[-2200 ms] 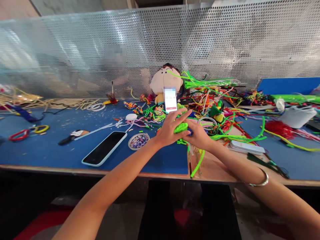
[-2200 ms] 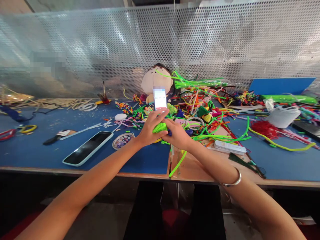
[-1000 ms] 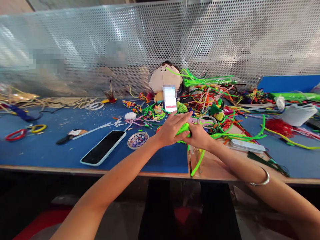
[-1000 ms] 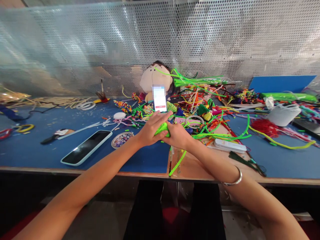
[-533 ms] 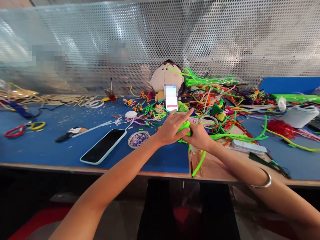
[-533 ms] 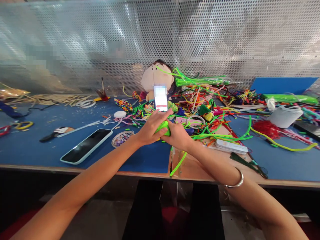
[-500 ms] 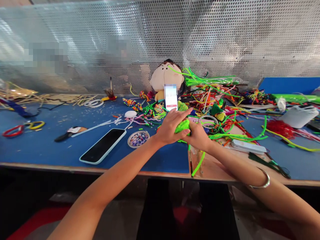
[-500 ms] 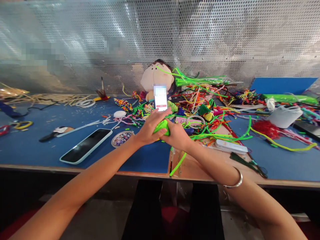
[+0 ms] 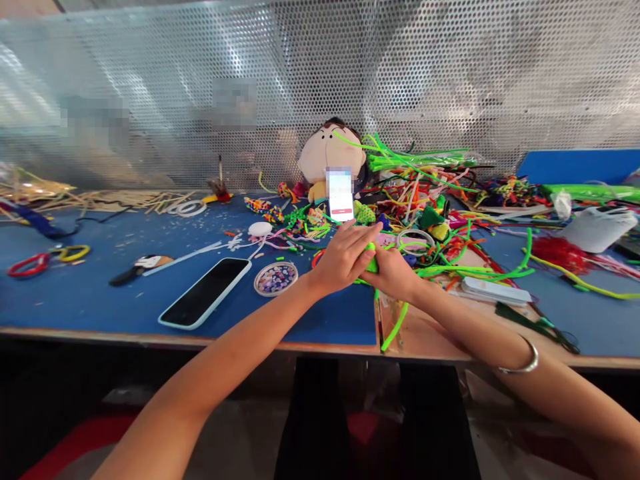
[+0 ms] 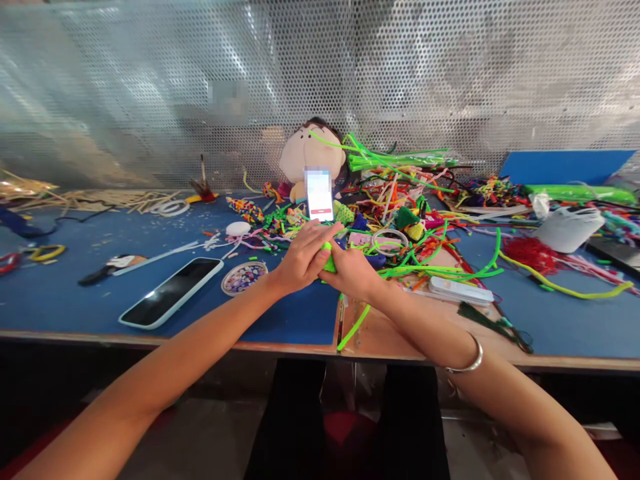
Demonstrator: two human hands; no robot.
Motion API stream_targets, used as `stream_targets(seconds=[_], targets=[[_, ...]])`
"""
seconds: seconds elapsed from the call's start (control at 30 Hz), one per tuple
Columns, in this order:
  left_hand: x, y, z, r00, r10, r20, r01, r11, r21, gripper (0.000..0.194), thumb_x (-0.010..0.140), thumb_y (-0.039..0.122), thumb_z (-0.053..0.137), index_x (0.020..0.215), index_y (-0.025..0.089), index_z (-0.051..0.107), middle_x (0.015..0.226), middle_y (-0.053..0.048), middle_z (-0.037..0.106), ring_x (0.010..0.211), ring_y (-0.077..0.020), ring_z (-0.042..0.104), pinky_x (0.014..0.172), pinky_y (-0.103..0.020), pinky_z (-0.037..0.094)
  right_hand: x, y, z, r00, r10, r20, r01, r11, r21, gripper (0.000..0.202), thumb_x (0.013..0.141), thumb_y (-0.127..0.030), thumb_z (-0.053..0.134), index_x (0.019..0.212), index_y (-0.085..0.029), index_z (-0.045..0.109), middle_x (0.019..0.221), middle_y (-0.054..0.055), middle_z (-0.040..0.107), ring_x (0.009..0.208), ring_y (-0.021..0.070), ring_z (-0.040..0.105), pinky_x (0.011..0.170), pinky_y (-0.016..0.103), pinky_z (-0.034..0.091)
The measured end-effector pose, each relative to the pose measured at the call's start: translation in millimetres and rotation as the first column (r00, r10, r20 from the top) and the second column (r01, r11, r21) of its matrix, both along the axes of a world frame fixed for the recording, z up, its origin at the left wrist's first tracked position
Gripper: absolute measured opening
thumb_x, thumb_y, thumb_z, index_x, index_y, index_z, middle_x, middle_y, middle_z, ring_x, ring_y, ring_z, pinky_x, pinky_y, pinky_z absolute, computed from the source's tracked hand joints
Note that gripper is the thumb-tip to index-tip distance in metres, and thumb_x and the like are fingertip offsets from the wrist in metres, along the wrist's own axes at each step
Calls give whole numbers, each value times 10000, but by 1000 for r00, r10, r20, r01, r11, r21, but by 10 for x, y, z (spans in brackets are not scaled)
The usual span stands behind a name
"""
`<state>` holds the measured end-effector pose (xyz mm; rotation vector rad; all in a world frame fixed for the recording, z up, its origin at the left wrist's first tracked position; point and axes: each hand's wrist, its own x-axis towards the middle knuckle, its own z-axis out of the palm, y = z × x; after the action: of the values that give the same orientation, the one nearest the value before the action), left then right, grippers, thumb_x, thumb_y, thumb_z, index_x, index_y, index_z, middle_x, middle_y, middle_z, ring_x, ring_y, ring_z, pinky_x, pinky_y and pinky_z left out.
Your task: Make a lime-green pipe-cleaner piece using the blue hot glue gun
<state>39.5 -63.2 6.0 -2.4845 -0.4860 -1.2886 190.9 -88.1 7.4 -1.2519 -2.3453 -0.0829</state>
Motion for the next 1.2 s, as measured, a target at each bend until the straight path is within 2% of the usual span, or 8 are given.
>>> stream_targets(seconds=[0.23,0.33,0.43,0.53,0.63,0.9,1.1,1.2], targets=[[6,-8,-14,1000,23,0,-23,997,-80,448,978,269,233,1402,175,342,1259,-100,605,1176,-191,544,1085,-437,319,-11,20,-23,990,-4,-140,-6,997,-73,365,749,-275,518,1063,-94,556,809,104,704,689,234,651,604,285,429],[8,-9,-28,991,-16,131,32,992,-124,513,968,403,241,1446,216,235,1291,-105,572,1194,-207,528,1090,-458,306,-14,22,-27,937,94,-337,-143,982,-122,308,760,-312,524,992,-113,561,781,72,681,673,193,623,602,275,442],[4,-6,-34,955,-75,287,97,993,-61,754,880,606,335,1474,196,114,1229,-124,591,1119,-238,554,1003,-439,395,-2,13,-25,865,229,-446,-288,955,-67,292,780,-348,516,975,-134,557,859,70,678,735,177,619,659,281,468],[3,-20,-15,978,-81,192,93,994,-54,736,867,604,385,1459,206,206,1186,-111,612,1056,-233,563,971,-418,402,17,3,-36,887,278,-369,-305,952,-15,307,760,-313,513,1013,-144,554,839,60,679,689,176,616,622,272,457],[4,-43,3,994,-71,84,77,995,-70,563,934,480,337,1429,215,310,1185,-99,618,1081,-213,550,990,-398,378,27,4,-55,952,192,-240,-200,980,-9,377,753,-287,505,1094,-129,543,782,64,688,619,196,619,576,274,432],[-7,-14,-35,1000,10,-23,-11,999,-53,506,975,316,213,1460,174,242,1291,-114,568,1222,-197,491,1109,-430,264,10,3,-50,993,61,-99,-63,998,-21,465,764,-274,507,1200,-112,507,843,98,725,700,258,676,603,289,444],[1,-7,-30,1000,16,-19,-18,993,-119,495,978,312,198,1458,203,248,1314,-99,556,1251,-193,474,1129,-440,238,-5,4,-42,981,58,-185,-70,996,-60,411,737,-257,527,1127,-127,524,837,78,716,694,234,661,619,287,450],[4,-9,-17,997,-32,65,44,983,-180,593,955,479,226,1485,224,152,1338,-112,535,1276,-223,455,1130,-472,229,-6,0,-41,934,145,-328,-174,983,-60,324,754,-281,519,1046,-142,532,840,62,701,718,212,653,630,284,464]])
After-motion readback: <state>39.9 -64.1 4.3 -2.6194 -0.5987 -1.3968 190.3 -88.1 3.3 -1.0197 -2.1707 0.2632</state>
